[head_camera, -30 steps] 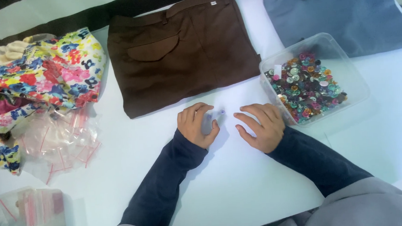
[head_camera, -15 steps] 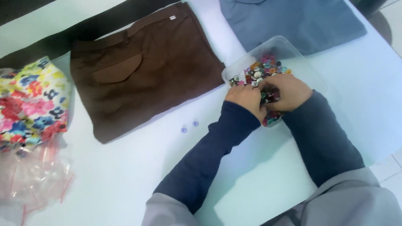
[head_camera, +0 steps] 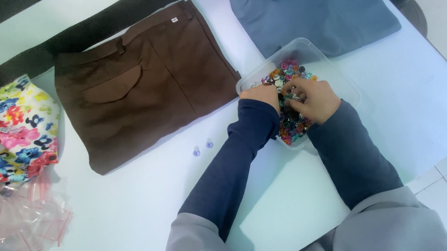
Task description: The person picks through a container of buttons, selects several items, and places them into a small plastic bag.
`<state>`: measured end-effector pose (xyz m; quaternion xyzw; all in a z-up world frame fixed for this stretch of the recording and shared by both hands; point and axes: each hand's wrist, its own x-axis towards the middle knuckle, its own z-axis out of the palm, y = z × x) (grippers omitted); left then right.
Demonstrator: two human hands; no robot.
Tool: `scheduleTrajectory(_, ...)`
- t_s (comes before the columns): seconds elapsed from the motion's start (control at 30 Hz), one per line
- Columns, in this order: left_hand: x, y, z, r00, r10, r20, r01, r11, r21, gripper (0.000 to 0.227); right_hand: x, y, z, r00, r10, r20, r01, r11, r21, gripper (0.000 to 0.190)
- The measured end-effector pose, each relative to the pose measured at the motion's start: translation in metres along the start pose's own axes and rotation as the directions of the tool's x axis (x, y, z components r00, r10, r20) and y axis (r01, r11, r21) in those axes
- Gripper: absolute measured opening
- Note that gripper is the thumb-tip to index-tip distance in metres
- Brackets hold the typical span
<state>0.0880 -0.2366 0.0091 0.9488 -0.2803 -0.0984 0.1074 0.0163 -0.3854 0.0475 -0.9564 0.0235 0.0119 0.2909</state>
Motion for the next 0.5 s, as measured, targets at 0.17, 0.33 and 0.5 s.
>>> scheduleTrajectory(0.17, -0.010, 0.003, -0.016, 0.999, -0.001, -0.048, -0.001, 0.999, -0.034, 0.017, 0.001, -0.011, -0.011, 0.999, 0.030, -0.038, -0.018, 0.959, 0.284, 0.029)
scheduleTrajectory(0.33, -0.027, 0.008, -0.033, 0.994, -0.005, -0.112, 0.001, 0.999, -0.034, 0.014, 0.001, -0.015, -0.016, 0.996, 0.074, -0.039, -0.048, 0.889, 0.454, 0.027)
scheduleTrajectory(0.5, -0.030, 0.006, -0.021, 0.936, 0.052, -0.348, -0.054, 0.999, 0.003, 0.010, 0.003, -0.008, -0.013, 0.996, 0.049, -0.070, -0.008, 0.871, 0.491, 0.024)
